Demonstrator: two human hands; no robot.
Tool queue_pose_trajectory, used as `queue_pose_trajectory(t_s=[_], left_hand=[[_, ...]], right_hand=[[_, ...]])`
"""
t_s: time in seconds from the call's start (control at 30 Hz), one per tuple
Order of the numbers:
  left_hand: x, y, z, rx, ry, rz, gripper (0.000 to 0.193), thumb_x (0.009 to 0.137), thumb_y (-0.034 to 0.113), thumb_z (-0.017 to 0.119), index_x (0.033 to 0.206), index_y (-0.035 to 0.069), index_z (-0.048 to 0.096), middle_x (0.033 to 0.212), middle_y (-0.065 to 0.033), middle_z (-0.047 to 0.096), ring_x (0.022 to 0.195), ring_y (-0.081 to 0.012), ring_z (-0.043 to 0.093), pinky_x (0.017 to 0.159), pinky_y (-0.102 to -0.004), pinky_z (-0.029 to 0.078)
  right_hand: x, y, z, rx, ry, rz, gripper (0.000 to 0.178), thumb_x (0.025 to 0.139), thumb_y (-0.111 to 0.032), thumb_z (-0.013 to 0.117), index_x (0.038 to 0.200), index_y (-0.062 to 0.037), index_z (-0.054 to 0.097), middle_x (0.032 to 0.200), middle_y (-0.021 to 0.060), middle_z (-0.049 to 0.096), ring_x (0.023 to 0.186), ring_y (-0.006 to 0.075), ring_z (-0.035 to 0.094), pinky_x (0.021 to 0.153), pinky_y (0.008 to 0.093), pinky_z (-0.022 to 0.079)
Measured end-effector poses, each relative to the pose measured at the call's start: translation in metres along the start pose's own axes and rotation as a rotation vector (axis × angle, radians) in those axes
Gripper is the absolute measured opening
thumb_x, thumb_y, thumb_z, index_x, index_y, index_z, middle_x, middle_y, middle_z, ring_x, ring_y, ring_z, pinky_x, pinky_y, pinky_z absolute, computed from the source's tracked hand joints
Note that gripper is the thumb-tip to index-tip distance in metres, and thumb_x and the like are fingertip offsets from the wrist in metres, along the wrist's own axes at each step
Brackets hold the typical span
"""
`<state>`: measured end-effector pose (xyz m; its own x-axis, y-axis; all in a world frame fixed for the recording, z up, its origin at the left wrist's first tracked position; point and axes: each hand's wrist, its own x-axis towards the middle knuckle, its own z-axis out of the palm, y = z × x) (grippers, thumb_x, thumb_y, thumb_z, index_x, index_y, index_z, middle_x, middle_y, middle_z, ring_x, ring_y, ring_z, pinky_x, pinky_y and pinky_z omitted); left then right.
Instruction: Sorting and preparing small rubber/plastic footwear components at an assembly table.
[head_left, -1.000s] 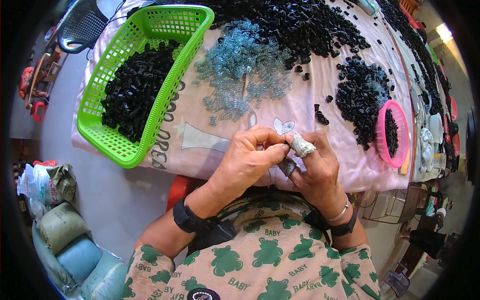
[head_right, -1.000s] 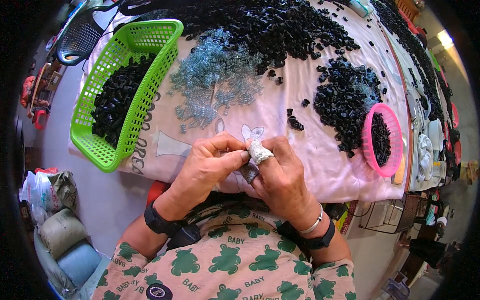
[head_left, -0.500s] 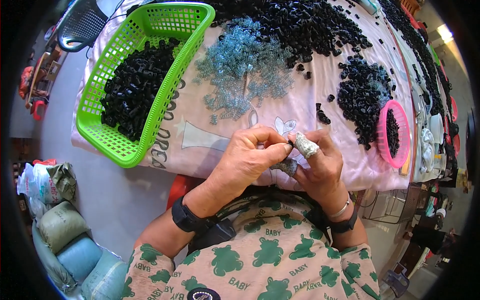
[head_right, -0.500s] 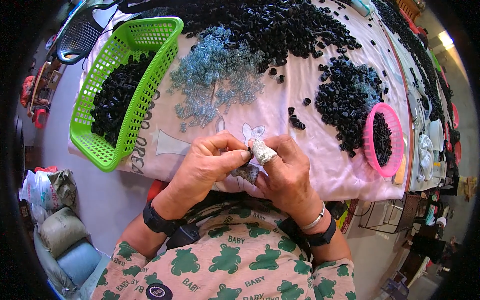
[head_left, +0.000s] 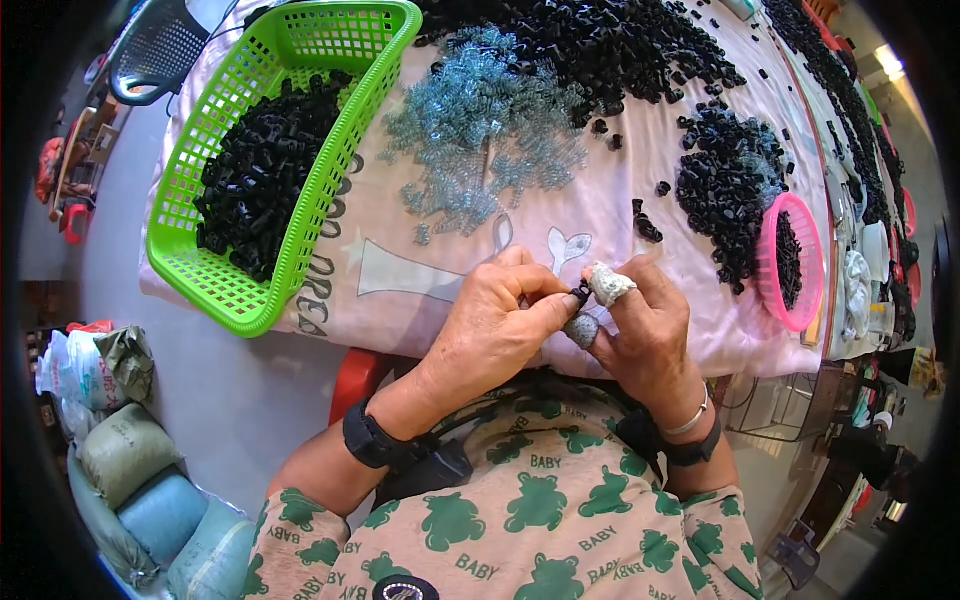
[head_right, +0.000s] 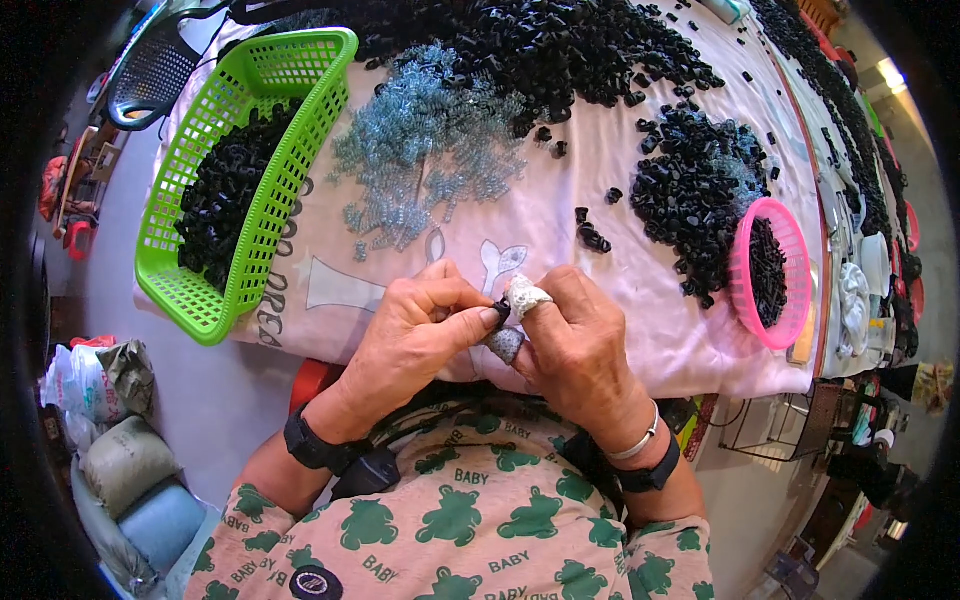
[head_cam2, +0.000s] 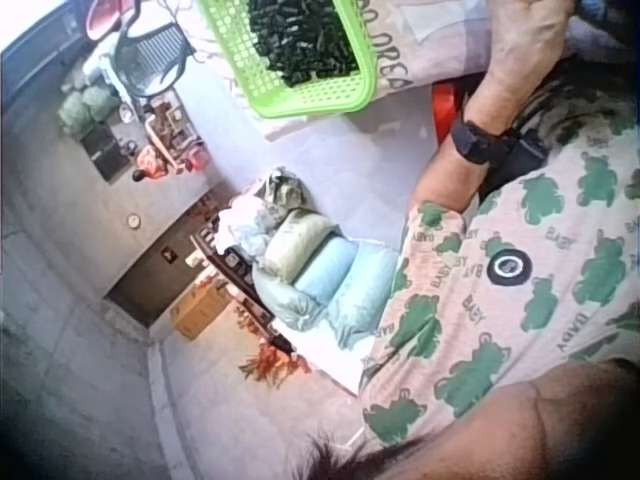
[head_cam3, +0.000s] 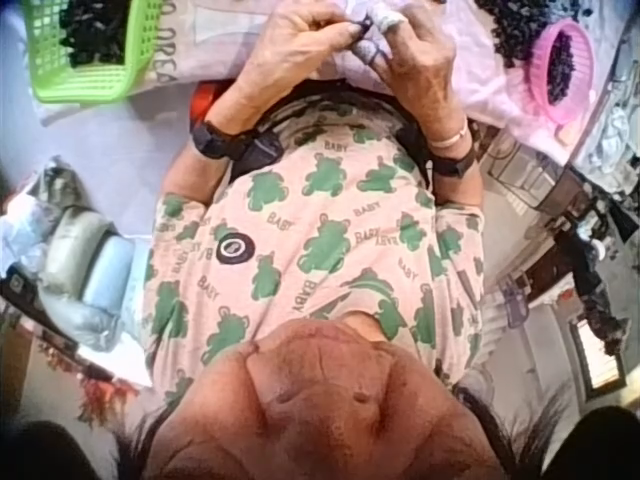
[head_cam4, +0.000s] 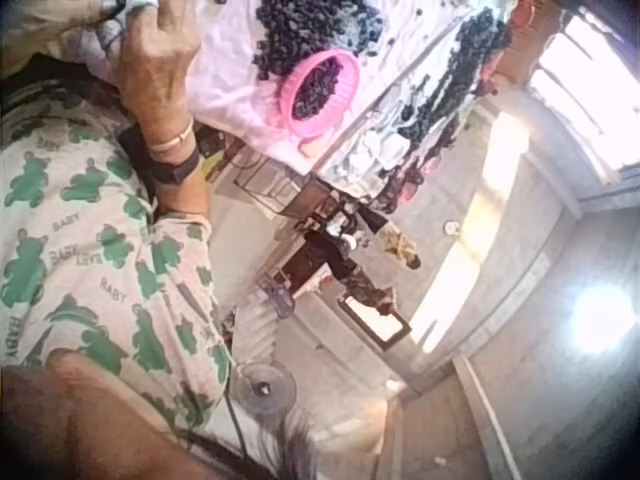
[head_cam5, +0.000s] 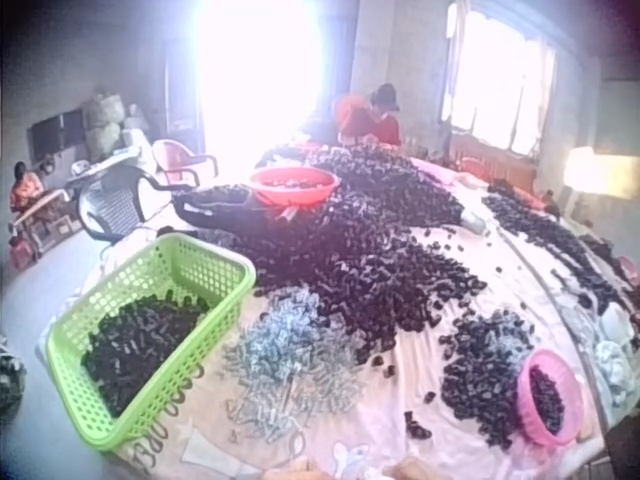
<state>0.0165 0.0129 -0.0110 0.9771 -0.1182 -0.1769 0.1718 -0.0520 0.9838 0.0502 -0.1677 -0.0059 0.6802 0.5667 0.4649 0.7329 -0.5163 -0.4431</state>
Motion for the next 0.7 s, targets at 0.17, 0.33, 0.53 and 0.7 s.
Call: queue_pose_trajectory(t_s=[0.17,0.33,0.53,0.7], left_hand=[[0.0005,0.006,-0.0015,-0.002,-0.02,-0.032,0.015,0.081,0.01,0.065,0.083,-0.005,0.068,0.076,-0.0064,0.049,0.068,-0.0143,0.049,0.06,-0.0302,0.041],[0.0007,0.0059,-0.0021,0.038,-0.021,-0.005,0.015,0.081,0.01,0.065,0.079,-0.005,0.067,0.076,-0.0059,0.048,0.067,-0.0137,0.047,0.058,-0.0303,0.04],[-0.0011,0.0066,-0.0005,0.001,-0.003,-0.017,0.016,0.081,0.01,0.065,0.078,-0.005,0.067,0.075,-0.005,0.047,0.067,-0.0128,0.047,0.058,-0.03,0.039],[-0.0013,0.004,0.0004,0.006,0.017,-0.004,0.017,0.081,0.011,0.065,0.077,-0.005,0.067,0.075,-0.0051,0.048,0.068,-0.0127,0.047,0.058,-0.0294,0.039]], right_hand=[[-0.0005,0.0011,0.0019,0.037,-0.025,0.006,0.037,0.063,-0.005,0.074,0.097,0.0013,0.062,0.077,0.0103,0.05,0.063,0.0269,0.054,0.054,0.0372,0.044],[-0.002,-0.0001,0.0025,0.088,-0.058,0.042,0.04,0.064,-0.005,0.075,0.1,0.0011,0.061,0.078,0.0106,0.051,0.063,0.0277,0.054,0.054,0.0372,0.044],[-0.0028,0.0013,0.0043,0.097,-0.033,0.031,0.039,0.066,-0.005,0.076,0.102,0.002,0.061,0.079,0.0113,0.052,0.064,0.0278,0.056,0.055,0.0373,0.046],[-0.0046,0.0018,0.0045,0.083,-0.041,0.047,0.038,0.066,-0.003,0.075,0.101,0.0021,0.062,0.079,0.011,0.052,0.064,0.0276,0.056,0.055,0.0371,0.046]])
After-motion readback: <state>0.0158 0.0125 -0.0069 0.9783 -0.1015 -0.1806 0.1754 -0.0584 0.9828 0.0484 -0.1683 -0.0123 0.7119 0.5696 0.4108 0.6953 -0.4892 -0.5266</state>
